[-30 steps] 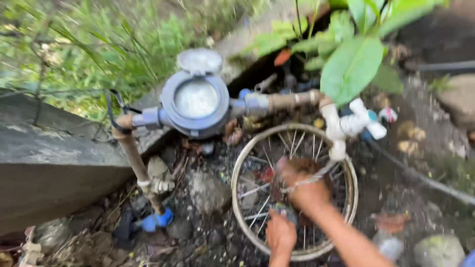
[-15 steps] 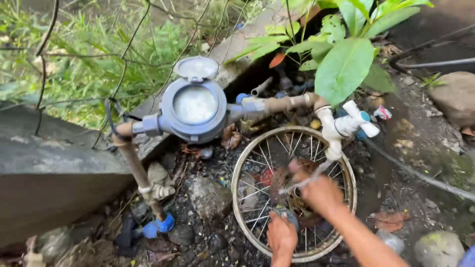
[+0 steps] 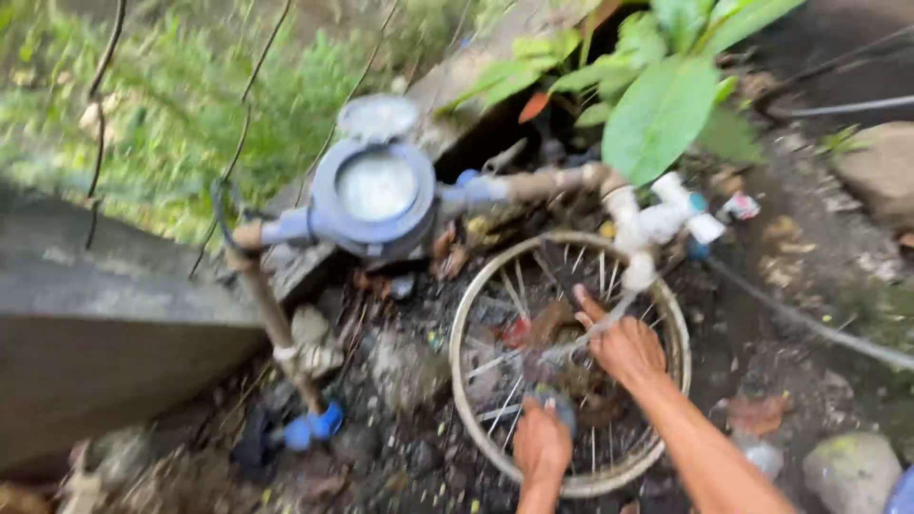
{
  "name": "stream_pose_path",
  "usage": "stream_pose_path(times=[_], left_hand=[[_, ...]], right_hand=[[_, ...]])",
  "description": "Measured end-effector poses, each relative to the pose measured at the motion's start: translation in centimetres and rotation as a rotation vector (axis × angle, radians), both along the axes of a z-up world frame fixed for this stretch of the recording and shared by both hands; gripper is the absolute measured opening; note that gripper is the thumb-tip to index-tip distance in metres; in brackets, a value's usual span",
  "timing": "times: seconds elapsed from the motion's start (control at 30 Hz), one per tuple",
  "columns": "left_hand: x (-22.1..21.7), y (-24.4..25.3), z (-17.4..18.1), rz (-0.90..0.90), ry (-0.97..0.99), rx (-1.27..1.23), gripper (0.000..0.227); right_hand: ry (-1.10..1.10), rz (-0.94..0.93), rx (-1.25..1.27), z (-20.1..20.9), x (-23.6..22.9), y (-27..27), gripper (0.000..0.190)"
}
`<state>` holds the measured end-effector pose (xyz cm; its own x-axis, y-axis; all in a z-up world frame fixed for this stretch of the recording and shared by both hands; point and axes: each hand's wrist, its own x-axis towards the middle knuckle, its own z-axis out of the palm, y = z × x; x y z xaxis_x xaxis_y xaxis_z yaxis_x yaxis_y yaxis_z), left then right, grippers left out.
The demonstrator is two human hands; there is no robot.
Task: Cleaning a motorcycle wheel rim and brake disc using water and a scrubbing material
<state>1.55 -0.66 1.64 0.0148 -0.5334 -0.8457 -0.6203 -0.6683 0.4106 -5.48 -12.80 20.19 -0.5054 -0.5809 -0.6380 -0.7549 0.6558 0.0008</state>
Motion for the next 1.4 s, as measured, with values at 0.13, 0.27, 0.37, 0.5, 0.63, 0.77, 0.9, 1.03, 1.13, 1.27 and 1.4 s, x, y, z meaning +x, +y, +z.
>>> stream_pose_path(times=[0.13,0.27,0.37,0.5,0.63,0.77,0.9,1.03,1.13,1.27,1.4], left_hand=[[0.4,-0.2,-1.0,0.016,-0.026,-0.055,0.036],[0.3,-1.9,0.3,0.016,0.005,-0.035,0.042],[0.2,-0.4,-1.0,-0.028,-0.023,0.021,0.031],[0.9,-0.3,0.7,0.018,0.007,-0.07,0.034],[0.7,-1.0,0.4,0.012,-0.012,-0.047,0.033],[-0.3,0.3,-1.4,-0.003,-0.089,0.054,0.033],[1.2,1.3,0.6,-0.05,-0.002,0.054,0.037],[0.1,-2.0,0.4,0.033,-0.005,0.023,0.04],[0.8,-0.2,0.9,-0.018,-0.017,-0.012,0.038],[-0.5,1.3,-1.6,0.005,-0.08,-0.02,0.033],[0.0,2.0,-1.9,-0.03,-0.027,-0.097,0.034]], right_hand=[[0.026,0.499,-0.01,-1.4,-0.4,0.8,0.043],[0.117,0.34,-0.268,-7.6,-5.5,0.3,0.055],[0.014,0.635,0.15,-2.0,1.1,3.1,0.063],[0.155,0.348,-0.149,-5.7,-3.5,-0.7,0.061],[-0.216,0.047,-0.034,3.6,2.9,-1.0,0.07],[-0.054,-0.233,-0.099,3.6,1.4,-0.9,0.104],[-0.077,-0.112,0.252,-0.6,0.4,1.0,0.109],[0.163,0.72,-0.186,-10.9,-4.6,2.7,0.073],[0.042,0.35,0.029,-3.4,-1.4,0.2,0.049],[-0.18,-0.405,-0.201,5.7,5.1,0.1,0.046],[0.098,0.68,0.001,-5.3,-2.3,3.2,0.065]])
